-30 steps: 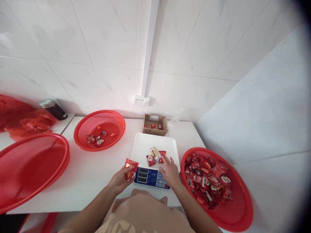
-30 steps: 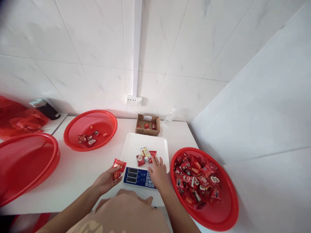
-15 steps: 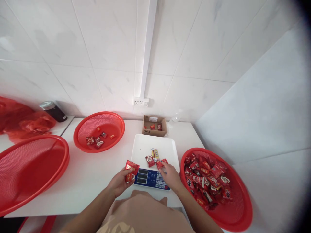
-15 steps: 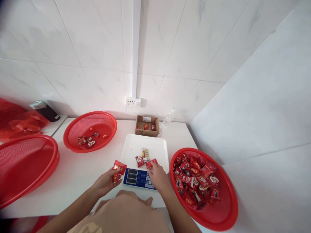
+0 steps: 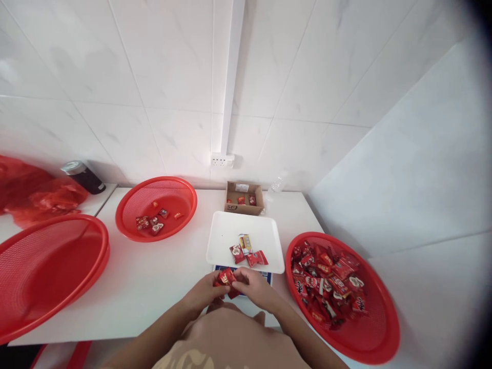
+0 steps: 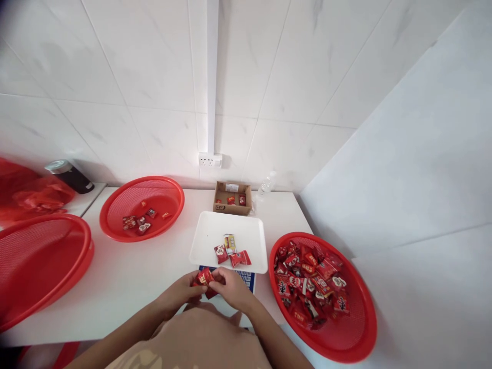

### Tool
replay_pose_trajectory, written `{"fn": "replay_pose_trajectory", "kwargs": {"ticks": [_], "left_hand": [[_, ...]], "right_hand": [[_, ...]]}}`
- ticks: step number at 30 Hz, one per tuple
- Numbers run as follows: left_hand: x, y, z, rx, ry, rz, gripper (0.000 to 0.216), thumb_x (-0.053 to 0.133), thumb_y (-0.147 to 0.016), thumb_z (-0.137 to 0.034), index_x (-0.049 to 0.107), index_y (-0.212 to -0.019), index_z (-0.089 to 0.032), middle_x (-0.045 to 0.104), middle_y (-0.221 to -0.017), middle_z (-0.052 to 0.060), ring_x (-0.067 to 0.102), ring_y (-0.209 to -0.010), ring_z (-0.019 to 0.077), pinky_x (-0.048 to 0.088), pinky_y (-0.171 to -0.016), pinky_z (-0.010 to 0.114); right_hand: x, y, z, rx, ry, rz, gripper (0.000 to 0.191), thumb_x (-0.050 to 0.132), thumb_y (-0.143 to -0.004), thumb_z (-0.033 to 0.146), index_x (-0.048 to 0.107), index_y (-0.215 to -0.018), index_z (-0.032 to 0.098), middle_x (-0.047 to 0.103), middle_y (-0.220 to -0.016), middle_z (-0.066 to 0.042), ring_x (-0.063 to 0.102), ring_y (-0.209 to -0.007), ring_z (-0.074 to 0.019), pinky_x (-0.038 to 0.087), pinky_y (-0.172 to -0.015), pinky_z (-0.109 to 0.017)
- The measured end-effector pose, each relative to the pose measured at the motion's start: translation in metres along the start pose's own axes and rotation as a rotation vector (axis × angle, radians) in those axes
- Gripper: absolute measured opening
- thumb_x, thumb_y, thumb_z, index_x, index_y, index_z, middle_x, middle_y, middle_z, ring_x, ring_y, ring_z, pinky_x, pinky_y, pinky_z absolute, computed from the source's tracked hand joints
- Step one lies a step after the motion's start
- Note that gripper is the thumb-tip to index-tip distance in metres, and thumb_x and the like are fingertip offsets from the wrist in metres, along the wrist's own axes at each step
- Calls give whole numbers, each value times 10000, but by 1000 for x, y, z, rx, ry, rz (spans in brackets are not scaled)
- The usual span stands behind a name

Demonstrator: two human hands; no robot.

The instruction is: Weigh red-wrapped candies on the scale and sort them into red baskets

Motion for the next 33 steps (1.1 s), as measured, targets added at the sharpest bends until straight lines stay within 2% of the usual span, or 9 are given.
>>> {"fn": "replay_pose_trajectory", "kwargs": {"ticks": [4, 6, 10, 15, 17, 21, 24, 27, 33], "left_hand": [[-1, -2, 6, -47, 33, -62, 379, 717, -626, -324, 565, -945, -185, 566, -691, -25, 494, -607, 108, 410, -620, 262], [-4, -1, 5, -67, 92, -97, 369, 714, -633, -318, 554, -940, -190, 572, -735, -13, 519, -652, 115, 434, -668, 277], [-8, 4, 1, -57, 221, -100, 374, 731, -618, -286, 538, -924, -191, 585, -778, 0, 559, -692, 121, 445, -751, 303], [-10, 5, 7, -96, 318, -113, 413, 724, -591, -191, 532, -957, -187, 616, -817, 25, 603, -767, 147, 442, -822, 322], [-11, 4, 10, -106, 315, -111, 395, 722, -600, -207, 540, -951, -183, 621, -817, 33, 605, -762, 151, 445, -810, 324], [-14, 5, 10, -107, 265, -120, 363, 716, -627, -261, 560, -944, -176, 625, -822, 43, 593, -750, 151, 446, -770, 325], [-16, 6, 8, -106, 247, -126, 359, 723, -622, -278, 572, -931, -174, 624, -819, 42, 584, -753, 153, 440, -765, 324], [-16, 8, 6, -104, 233, -122, 350, 729, -613, -291, 585, -912, -181, 627, -826, 41, 581, -760, 157, 437, -754, 320], [-16, 7, 5, -111, 201, -132, 311, 705, -634, -278, 590, -907, -182, 635, -833, 45, 579, -750, 154, 433, -729, 306]], "right_hand": [[-20, -6, -6, -42, 117, -159, 129, 537, -744, 258, 604, -822, 180, 688, -847, -28, 637, -801, -180, 492, -749, -312], [-42, -10, -15, -52, 164, -291, 165, 520, -753, 287, 606, -846, 182, 692, -887, -46, 635, -839, -190, 485, -787, -326], [-93, -15, -40, 39, 207, -540, 263, 492, -767, 378, 613, -882, 175, 698, -875, -70, 645, -822, -213, 495, -771, -341], [-125, -17, -57, 68, 277, -710, 443, 459, -794, 409, 584, -1117, 134, 673, -1035, -123, 642, -894, -229, 504, -777, -350], [-125, -18, -56, 30, 422, -732, 459, 462, -800, 355, 555, -1187, 125, 628, -1146, -141, 608, -993, -236, 472, -871, -373], [-104, -20, -51, -83, 697, -622, 412, 471, -810, 274, 581, -1187, 148, 563, -1242, -127, 481, -1184, -237, 358, -1024, -394], [-87, -20, -53, -68, 786, -554, 389, 493, -812, 262, 607, -1176, 184, 506, -1309, -113, 432, -1229, -239, 337, -1044, -385], [-75, -20, -54, -73, 834, -501, 360, 475, -832, 246, 620, -1161, 232, 520, -1294, -83, 444, -1211, -225, 350, -1033, -373], [-74, -27, -50, -47, 864, -497, 365, 445, -858, 261, 606, -1184, 228, 536, -1278, -82, 452, -1199, -231, 361, -1020, -378]]}}
Point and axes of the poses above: each hand's wrist, its own y-axis away from the middle knuckle, its own x-axis out of the palm, z = x × y, the point moved 6 cm from there along -y, towards the middle knuckle
